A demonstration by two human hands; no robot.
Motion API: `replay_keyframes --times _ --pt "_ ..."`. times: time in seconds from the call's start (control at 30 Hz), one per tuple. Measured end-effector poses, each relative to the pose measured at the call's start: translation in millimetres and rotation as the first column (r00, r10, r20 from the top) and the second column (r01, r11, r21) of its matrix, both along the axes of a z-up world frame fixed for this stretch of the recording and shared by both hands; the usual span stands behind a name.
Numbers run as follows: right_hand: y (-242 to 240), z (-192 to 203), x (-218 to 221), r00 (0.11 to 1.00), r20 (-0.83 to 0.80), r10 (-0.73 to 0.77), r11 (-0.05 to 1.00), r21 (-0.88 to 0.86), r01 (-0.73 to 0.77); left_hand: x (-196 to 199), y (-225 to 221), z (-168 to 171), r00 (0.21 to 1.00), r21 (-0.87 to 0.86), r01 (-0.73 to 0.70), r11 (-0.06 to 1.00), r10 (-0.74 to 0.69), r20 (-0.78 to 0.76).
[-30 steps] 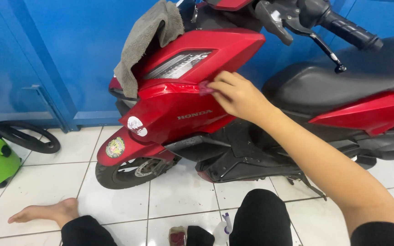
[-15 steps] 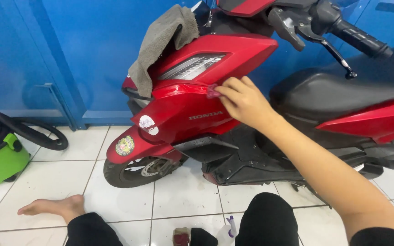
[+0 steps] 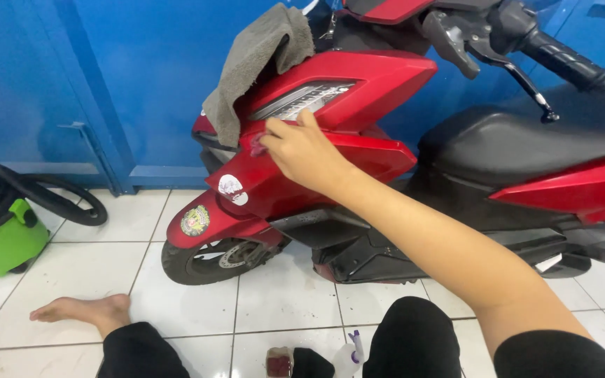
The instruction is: The person cleans the front side panel of a red scooter using a small pink cloth and a black cloth. They wipe the red bodywork and the black lower panel while sitting on the floor.
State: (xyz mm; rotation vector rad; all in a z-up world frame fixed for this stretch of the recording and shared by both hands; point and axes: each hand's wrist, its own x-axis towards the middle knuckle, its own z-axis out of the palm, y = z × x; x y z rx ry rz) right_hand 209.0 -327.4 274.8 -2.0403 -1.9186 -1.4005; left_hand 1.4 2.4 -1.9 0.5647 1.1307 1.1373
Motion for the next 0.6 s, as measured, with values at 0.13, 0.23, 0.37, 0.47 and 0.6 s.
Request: replay_keyframes --times 0.13,0.23,0.37,0.47,0.6 --pt "-74 5 8 0.992 -0.096 0.085 0.975 0.213 -0.063 8 9 -24 0.942 0.055 -0.185 0.981 0.161 0.295" --pt "-128 -5 15 0.973 -0.217 0.076 0.949 0.315 -0.004 8 5 -24 0.949 0.076 -0.168 0.983 0.140 0.282" --pt "-173 -26 23 0.980 -0.194 0.051 0.906 0.422 0.037 7 -3 -26 0.976 0.151 -0.136 0.979 0.106 0.190" --pt "-182 -37 28 0.968 -0.241 0.074 0.859 0.508 0.060 4 -8 -16 0.992 0.105 -0.004 0.994 0.017 -0.126" --pt "-168 -35 32 0.958 -0.254 0.133 0.808 0.588 0.043 10 7 -33 0.980 0.130 -0.127 0.983 0.104 0.170"
